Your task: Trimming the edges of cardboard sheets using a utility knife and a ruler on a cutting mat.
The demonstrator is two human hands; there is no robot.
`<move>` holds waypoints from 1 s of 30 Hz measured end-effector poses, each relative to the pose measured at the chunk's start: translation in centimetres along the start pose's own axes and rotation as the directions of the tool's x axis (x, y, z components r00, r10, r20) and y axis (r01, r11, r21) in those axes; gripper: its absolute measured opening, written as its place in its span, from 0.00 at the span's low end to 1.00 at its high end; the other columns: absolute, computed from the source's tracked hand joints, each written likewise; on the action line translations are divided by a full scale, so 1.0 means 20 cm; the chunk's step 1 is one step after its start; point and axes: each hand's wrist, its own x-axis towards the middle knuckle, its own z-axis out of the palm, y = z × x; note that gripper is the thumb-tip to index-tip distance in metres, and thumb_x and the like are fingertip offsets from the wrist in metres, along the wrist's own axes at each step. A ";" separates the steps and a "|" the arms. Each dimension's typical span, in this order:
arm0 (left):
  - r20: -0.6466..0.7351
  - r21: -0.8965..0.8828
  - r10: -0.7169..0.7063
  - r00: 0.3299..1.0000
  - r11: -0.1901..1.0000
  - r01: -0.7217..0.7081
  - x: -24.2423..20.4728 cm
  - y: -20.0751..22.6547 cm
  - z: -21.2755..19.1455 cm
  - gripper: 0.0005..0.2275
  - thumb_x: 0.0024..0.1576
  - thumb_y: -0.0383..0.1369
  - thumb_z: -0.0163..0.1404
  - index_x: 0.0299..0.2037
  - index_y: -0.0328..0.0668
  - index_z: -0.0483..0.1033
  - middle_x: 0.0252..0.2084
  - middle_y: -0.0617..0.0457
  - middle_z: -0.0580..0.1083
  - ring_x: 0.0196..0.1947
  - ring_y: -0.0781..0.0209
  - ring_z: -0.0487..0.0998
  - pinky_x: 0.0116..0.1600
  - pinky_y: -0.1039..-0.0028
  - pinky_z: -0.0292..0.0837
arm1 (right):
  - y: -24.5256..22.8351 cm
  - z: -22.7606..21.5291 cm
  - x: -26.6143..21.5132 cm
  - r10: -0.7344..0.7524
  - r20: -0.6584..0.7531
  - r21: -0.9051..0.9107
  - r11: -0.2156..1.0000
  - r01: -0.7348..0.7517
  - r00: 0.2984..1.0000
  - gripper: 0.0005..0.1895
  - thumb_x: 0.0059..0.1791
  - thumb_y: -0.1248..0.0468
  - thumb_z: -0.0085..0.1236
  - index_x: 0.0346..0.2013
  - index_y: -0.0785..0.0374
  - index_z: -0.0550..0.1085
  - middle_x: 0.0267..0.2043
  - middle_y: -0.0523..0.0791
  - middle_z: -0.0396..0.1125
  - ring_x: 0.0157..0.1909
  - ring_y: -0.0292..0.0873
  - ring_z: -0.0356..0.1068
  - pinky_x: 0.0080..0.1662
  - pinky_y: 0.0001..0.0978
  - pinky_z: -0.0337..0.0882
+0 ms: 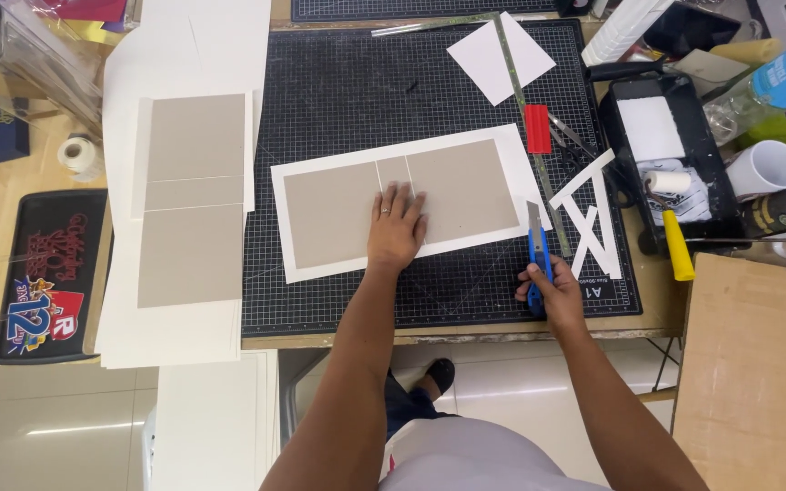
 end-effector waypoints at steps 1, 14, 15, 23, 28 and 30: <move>0.002 0.002 0.001 1.000 1.000 -0.001 0.00 0.00 0.01 0.19 0.63 0.46 0.47 0.65 0.64 0.71 0.68 0.52 0.67 0.74 0.47 0.59 0.76 0.49 0.50 | 0.00 0.00 0.00 0.001 0.000 0.002 1.000 -0.001 1.000 0.19 0.55 0.65 0.57 0.58 0.70 0.67 0.37 0.58 0.71 0.31 0.49 0.76 0.35 0.49 0.82; 0.007 0.008 -0.010 1.000 1.000 0.010 0.00 0.01 -0.02 0.19 0.63 0.46 0.47 0.64 0.63 0.72 0.67 0.53 0.67 0.73 0.48 0.60 0.77 0.50 0.51 | 0.02 -0.02 0.03 -0.044 0.058 -0.056 0.997 0.047 0.997 0.18 0.57 0.66 0.54 0.58 0.72 0.65 0.37 0.59 0.71 0.30 0.51 0.75 0.32 0.46 0.81; 0.003 0.008 -0.008 1.000 1.000 0.008 0.00 0.01 -0.02 0.19 0.63 0.46 0.47 0.64 0.63 0.72 0.67 0.53 0.67 0.73 0.49 0.60 0.77 0.50 0.51 | 0.01 -0.01 0.03 -0.048 0.059 -0.058 0.997 0.052 0.997 0.18 0.57 0.66 0.54 0.58 0.73 0.64 0.37 0.59 0.71 0.30 0.51 0.75 0.32 0.46 0.81; 0.002 -0.001 -0.006 1.000 1.000 0.006 0.01 0.00 -0.01 0.19 0.62 0.46 0.48 0.64 0.62 0.72 0.67 0.53 0.67 0.73 0.49 0.60 0.76 0.50 0.51 | 0.01 -0.01 0.02 -0.049 0.059 -0.053 0.997 0.052 0.997 0.18 0.57 0.66 0.54 0.58 0.72 0.64 0.37 0.59 0.71 0.30 0.50 0.75 0.32 0.45 0.81; -0.009 -0.002 0.001 1.000 1.000 -0.001 0.00 0.00 0.00 0.19 0.62 0.46 0.48 0.64 0.62 0.72 0.67 0.53 0.68 0.73 0.49 0.60 0.76 0.50 0.51 | -0.01 0.00 0.01 -0.054 0.048 -0.062 0.996 0.057 0.997 0.17 0.57 0.66 0.54 0.58 0.72 0.65 0.37 0.58 0.71 0.30 0.50 0.75 0.32 0.44 0.81; 0.002 -0.008 -0.004 1.000 1.000 0.004 0.00 0.00 0.00 0.19 0.62 0.46 0.47 0.64 0.62 0.72 0.67 0.54 0.68 0.73 0.49 0.60 0.76 0.50 0.51 | -0.02 0.00 0.00 -0.050 0.049 -0.072 0.996 0.054 0.998 0.17 0.57 0.66 0.54 0.57 0.72 0.65 0.36 0.59 0.71 0.30 0.51 0.75 0.32 0.45 0.81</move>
